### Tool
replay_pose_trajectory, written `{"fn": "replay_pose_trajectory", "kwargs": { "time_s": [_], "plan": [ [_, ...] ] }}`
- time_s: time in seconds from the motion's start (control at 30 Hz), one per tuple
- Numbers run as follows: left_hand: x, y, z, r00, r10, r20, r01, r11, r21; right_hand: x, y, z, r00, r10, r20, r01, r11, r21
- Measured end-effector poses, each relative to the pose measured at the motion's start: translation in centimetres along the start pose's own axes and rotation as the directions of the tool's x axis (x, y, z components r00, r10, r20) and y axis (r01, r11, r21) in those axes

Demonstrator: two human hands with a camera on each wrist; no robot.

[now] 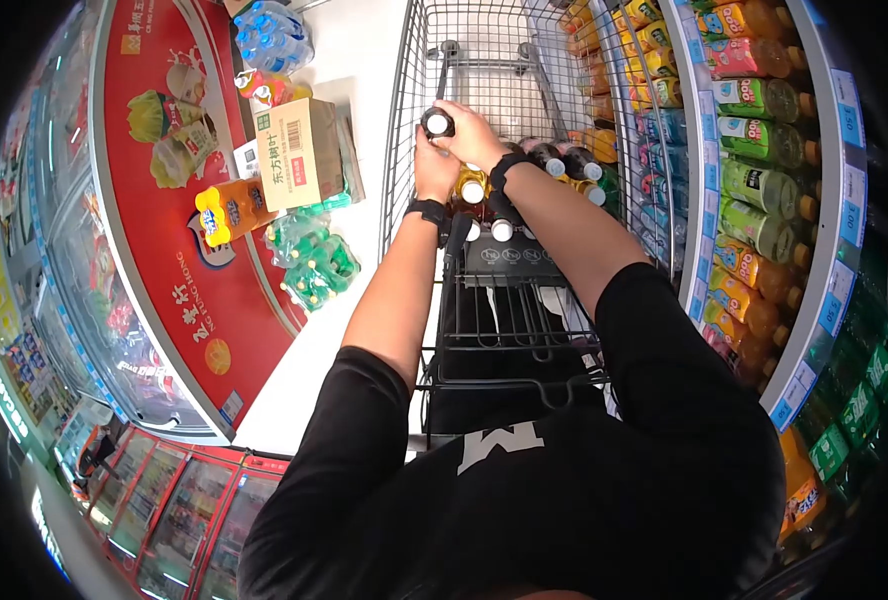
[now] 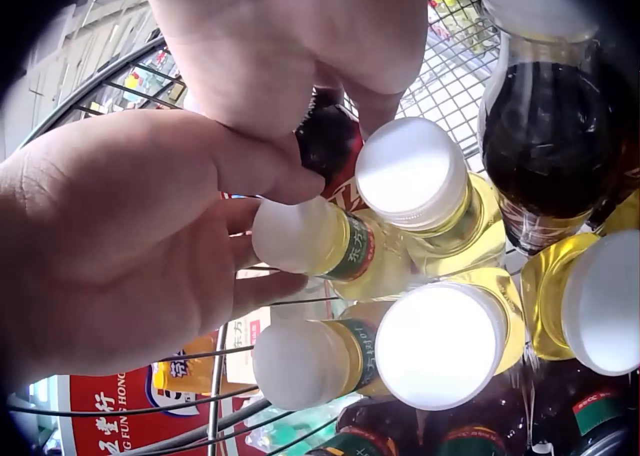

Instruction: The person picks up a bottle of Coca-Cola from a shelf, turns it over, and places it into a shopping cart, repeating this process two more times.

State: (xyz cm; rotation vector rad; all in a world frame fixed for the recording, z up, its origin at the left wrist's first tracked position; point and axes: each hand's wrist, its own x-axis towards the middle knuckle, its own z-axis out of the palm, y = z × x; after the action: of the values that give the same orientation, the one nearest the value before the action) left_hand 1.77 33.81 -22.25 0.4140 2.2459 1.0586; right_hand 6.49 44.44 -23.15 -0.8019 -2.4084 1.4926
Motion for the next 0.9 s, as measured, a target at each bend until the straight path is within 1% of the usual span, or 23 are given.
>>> {"fn": "replay_pose_trajectory", "kwargs": {
  "time_s": [0.07,0.13,0.17,0.2,0.27,0.3,0.33,0.37,0.4,0.43,0.47,0.53,0.6,0.67,0.7,0.73,0.77,0.8,0.87,0.9],
  "plan": [
    [0.1,-0.3,0.0,0.999,0.043,-0.01,-0.043,0.999,-0.012,-0.1,-0.2,0.4,1.0,-0.008,-0.027,0.007,0.998,-0.061],
    [-0.3,0.4,-0.3,1.0,-0.006,-0.024,0.008,0.996,0.094,0.2,0.1,0.7,1.0,-0.001,-0.019,0.0,0.998,-0.07],
    [-0.4,0.6,-0.6,0.999,-0.036,0.012,0.035,0.998,0.051,0.4,0.2,1.0,1.0,0.015,-0.016,-0.016,0.996,-0.086],
    [-0.6,0.0,-0.7,0.999,-0.031,0.026,0.029,0.997,0.07,0.3,0.7,1.4,0.999,0.041,-0.02,-0.042,0.995,-0.094],
    [-0.3,-2.0,-0.3,0.994,-0.106,-0.008,0.102,0.973,-0.205,0.1,0.7,0.9,1.0,0.022,-0.005,-0.023,0.996,-0.082],
    [-0.3,-2.1,-0.4,0.989,-0.145,-0.018,0.137,0.963,-0.233,0.0,0.5,0.5,0.994,0.101,0.035,-0.098,0.993,-0.064],
    [-0.3,-2.1,-0.6,0.99,-0.137,-0.022,0.129,0.965,-0.228,0.1,0.1,0.0,0.982,0.173,0.075,-0.17,0.984,-0.049],
    [-0.4,-2.1,-0.7,0.983,-0.183,-0.001,0.18,0.965,-0.19,0.2,-0.3,-0.3,0.987,0.147,0.06,-0.145,0.989,-0.038],
    [-0.7,-1.4,-1.2,0.973,-0.231,0.016,0.23,0.962,-0.149,0.2,-0.5,-0.4,0.985,0.162,0.057,-0.158,0.985,-0.07],
    [-1.1,-0.7,-1.7,0.968,-0.247,0.044,0.25,0.954,-0.166,0.2,-0.6,-0.7,0.981,0.178,0.073,-0.172,0.982,-0.076],
    [-1.6,-0.2,-1.9,0.96,-0.275,0.06,0.281,0.932,-0.228,0.2,-0.6,-0.9,0.976,0.196,0.091,-0.189,0.978,-0.083],
    [-1.8,-0.1,-2.2,0.952,-0.298,0.069,0.306,0.927,-0.215,0.1,-0.4,-1.0,0.977,0.191,0.091,-0.179,0.976,-0.128],
    [-2.4,0.1,-2.5,0.957,-0.278,0.085,0.29,0.935,-0.205,-0.5,-0.7,-1.8,0.961,0.256,0.101,-0.236,0.956,-0.176],
    [-3.0,0.8,-2.9,0.963,-0.25,0.101,0.267,0.942,-0.206,-1.3,-2.0,-3.1,0.964,0.248,0.092,-0.228,0.955,-0.191],
    [-2.9,0.5,-2.9,0.962,-0.237,0.137,0.258,0.952,-0.165,-1.9,-2.6,-3.8,0.968,0.239,0.079,-0.219,0.955,-0.202],
    [-3.0,0.9,-3.1,0.959,-0.222,0.175,0.245,0.962,-0.123,-2.9,-3.0,-4.5,0.992,0.127,0.026,-0.119,0.973,-0.2],
    [-3.4,1.3,-3.5,0.956,-0.184,0.227,0.204,0.976,-0.071,-3.9,-3.4,-5.5,0.991,0.123,0.044,-0.112,0.973,-0.201],
    [-4.6,3.4,-4.4,0.95,-0.173,0.26,0.181,0.984,-0.007,-4.9,-4.0,-6.6,0.991,0.12,0.059,-0.105,0.973,-0.205],
    [-6.8,6.8,-7.0,0.855,-0.132,0.501,0.207,0.974,-0.097,-7.7,-5.2,-8.3,0.998,0.07,0.006,-0.067,0.975,-0.212],
    [-7.1,6.4,-7.6,0.816,-0.066,0.575,0.148,0.984,-0.097,-9.2,-6.2,-9.4,0.994,0.109,0.011,-0.107,0.986,-0.129]
  ]
}}
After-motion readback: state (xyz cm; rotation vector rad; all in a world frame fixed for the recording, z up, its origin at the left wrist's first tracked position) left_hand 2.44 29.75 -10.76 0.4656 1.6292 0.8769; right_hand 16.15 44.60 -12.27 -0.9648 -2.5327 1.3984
